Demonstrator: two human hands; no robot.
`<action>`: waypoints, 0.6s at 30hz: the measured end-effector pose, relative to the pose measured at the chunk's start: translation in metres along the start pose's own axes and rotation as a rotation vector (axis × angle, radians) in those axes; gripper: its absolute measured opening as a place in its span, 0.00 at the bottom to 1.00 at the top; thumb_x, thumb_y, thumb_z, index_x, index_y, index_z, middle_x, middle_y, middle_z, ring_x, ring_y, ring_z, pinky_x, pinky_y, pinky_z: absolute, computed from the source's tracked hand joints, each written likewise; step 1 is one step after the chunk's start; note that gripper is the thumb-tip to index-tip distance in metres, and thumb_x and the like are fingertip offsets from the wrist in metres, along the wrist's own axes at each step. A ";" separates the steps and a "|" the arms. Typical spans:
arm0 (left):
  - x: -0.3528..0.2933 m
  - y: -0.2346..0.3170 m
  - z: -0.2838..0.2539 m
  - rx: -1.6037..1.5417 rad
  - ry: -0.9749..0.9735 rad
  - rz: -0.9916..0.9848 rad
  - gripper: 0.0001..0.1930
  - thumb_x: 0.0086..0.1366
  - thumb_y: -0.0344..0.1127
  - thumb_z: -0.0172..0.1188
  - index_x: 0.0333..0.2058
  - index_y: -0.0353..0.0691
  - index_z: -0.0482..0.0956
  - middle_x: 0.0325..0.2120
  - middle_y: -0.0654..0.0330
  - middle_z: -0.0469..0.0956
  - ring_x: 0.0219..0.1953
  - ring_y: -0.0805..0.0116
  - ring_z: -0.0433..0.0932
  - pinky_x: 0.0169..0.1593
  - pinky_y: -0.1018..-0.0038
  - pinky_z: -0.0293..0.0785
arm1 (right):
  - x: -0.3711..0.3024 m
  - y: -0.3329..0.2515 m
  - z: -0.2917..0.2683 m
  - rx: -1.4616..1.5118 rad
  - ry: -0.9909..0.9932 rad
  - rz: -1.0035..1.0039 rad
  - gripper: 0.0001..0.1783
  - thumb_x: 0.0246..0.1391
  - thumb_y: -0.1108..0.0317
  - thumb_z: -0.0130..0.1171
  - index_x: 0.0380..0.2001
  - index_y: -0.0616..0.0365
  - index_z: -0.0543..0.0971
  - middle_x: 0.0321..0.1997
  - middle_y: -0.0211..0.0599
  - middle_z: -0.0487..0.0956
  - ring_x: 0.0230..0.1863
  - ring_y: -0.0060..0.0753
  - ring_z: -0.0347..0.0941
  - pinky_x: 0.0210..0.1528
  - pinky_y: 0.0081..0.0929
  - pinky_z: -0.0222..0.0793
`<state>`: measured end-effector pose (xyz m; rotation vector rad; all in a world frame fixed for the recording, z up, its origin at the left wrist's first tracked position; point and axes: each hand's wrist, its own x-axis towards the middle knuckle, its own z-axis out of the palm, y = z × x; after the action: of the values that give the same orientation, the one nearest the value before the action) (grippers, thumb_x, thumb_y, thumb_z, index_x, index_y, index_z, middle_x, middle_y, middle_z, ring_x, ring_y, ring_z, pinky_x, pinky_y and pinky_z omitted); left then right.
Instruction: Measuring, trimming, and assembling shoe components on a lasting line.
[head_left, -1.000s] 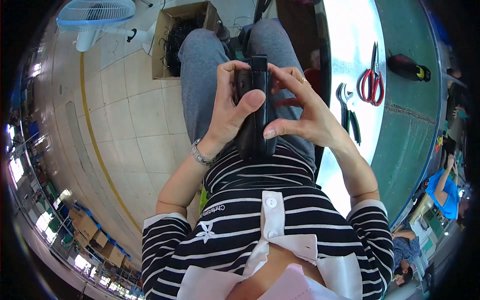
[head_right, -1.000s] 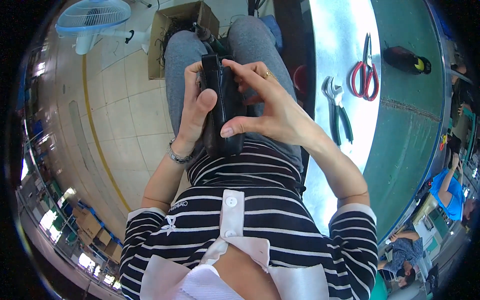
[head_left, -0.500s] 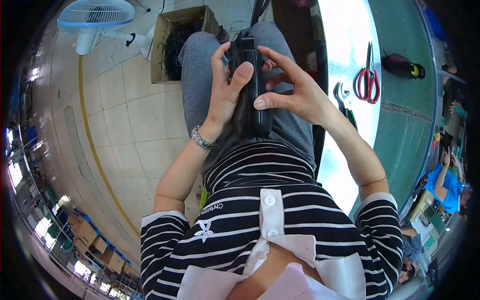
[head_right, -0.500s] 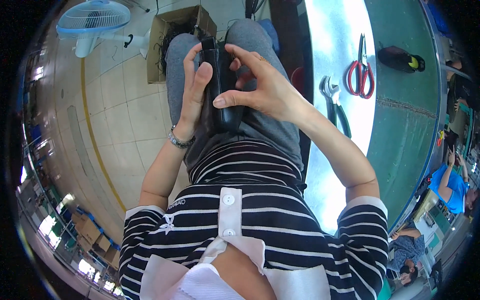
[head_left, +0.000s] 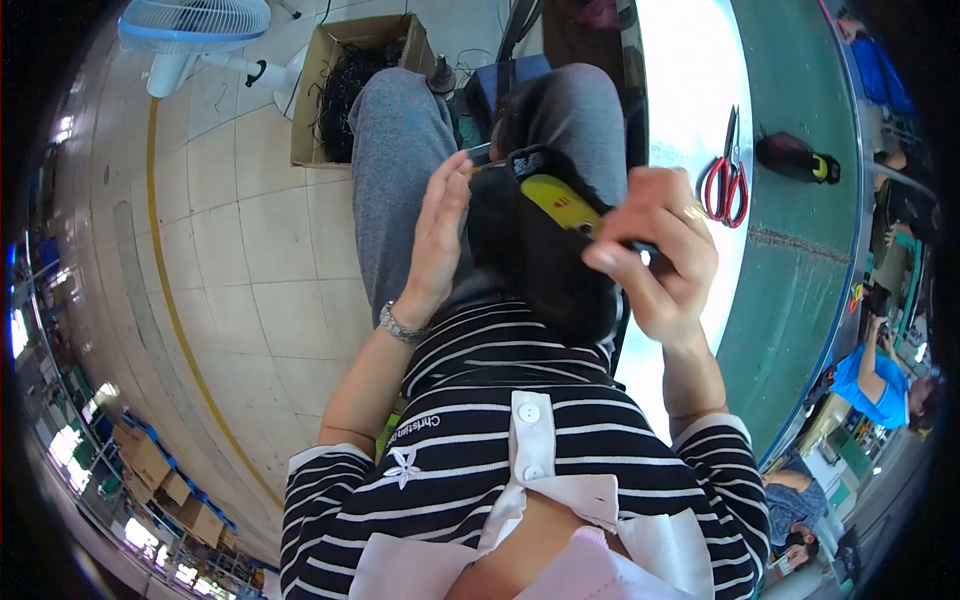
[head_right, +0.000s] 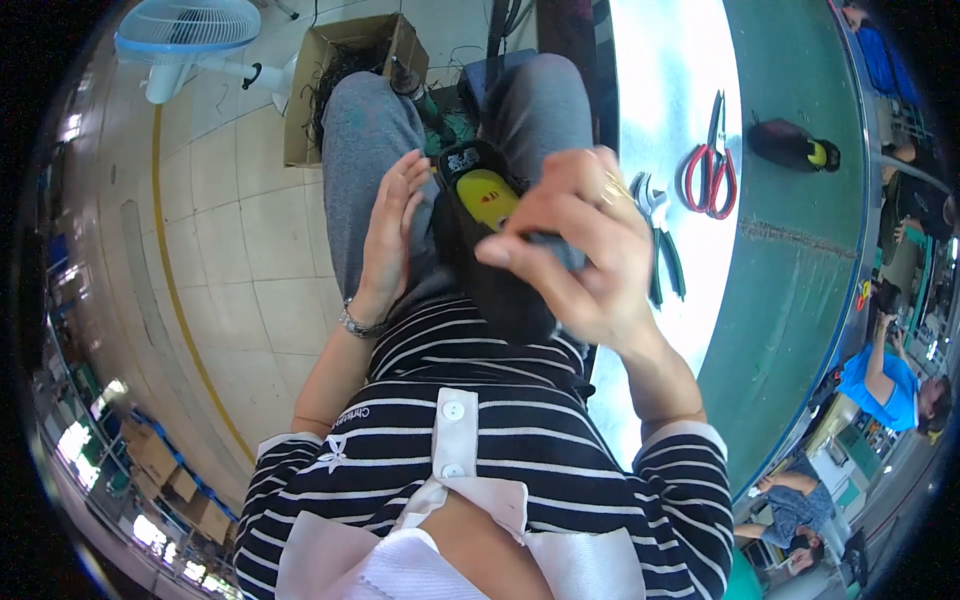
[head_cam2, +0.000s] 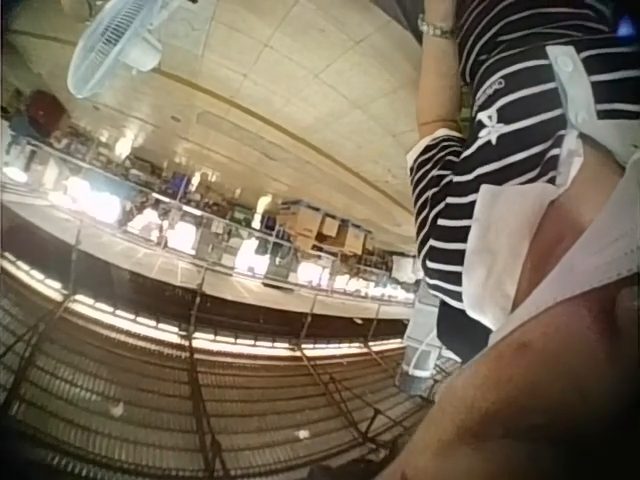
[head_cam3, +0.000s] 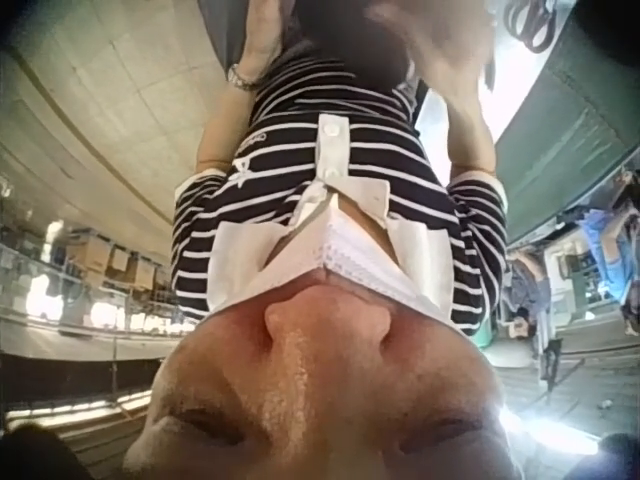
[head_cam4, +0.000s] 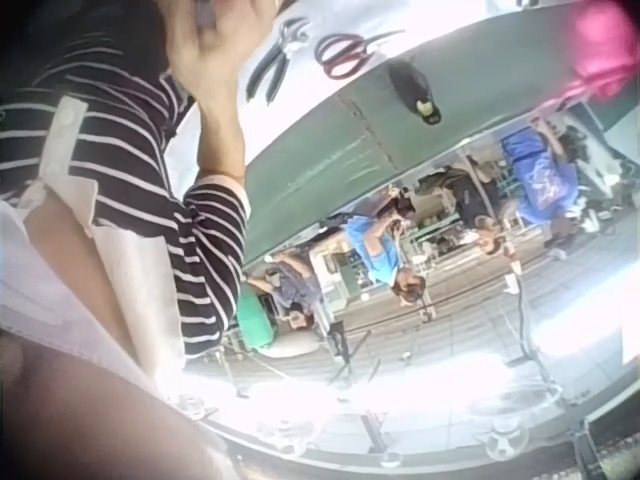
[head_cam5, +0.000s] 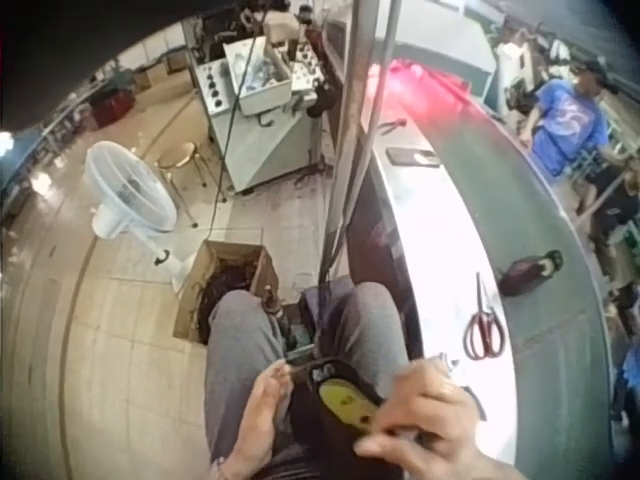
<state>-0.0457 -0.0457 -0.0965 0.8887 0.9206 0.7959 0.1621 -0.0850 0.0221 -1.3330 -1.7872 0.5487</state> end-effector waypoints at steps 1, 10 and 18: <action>-0.002 -0.004 -0.002 0.024 0.074 -0.017 0.32 0.73 0.54 0.41 0.65 0.36 0.54 0.59 0.55 0.64 0.62 0.67 0.62 0.66 0.70 0.51 | 0.001 -0.010 -0.009 0.042 0.027 -0.022 0.14 0.32 0.64 0.74 0.23 0.58 0.80 0.28 0.32 0.76 0.35 0.39 0.69 0.38 0.34 0.65; 0.061 0.030 0.056 -0.741 -0.584 -0.105 0.33 0.62 0.35 0.63 0.62 0.39 0.58 0.57 0.54 0.68 0.58 0.64 0.69 0.63 0.66 0.64 | -0.034 -0.013 -0.057 0.725 0.409 -0.519 0.23 0.45 0.39 0.66 0.15 0.43 0.73 0.29 0.19 0.68 0.39 0.26 0.58 0.50 0.29 0.52; 0.062 0.059 0.085 -0.365 -0.437 0.136 0.46 0.48 0.23 0.72 0.63 0.40 0.54 0.53 0.57 0.68 0.56 0.65 0.69 0.59 0.69 0.70 | -0.102 0.014 -0.048 0.590 0.826 -0.124 0.26 0.57 0.33 0.44 0.32 0.46 0.69 0.66 0.58 0.60 0.68 0.55 0.56 0.64 0.62 0.57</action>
<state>0.0439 0.0081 -0.0359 0.7643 0.3198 0.8105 0.2194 -0.1809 0.0028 -0.8357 -0.9149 0.3364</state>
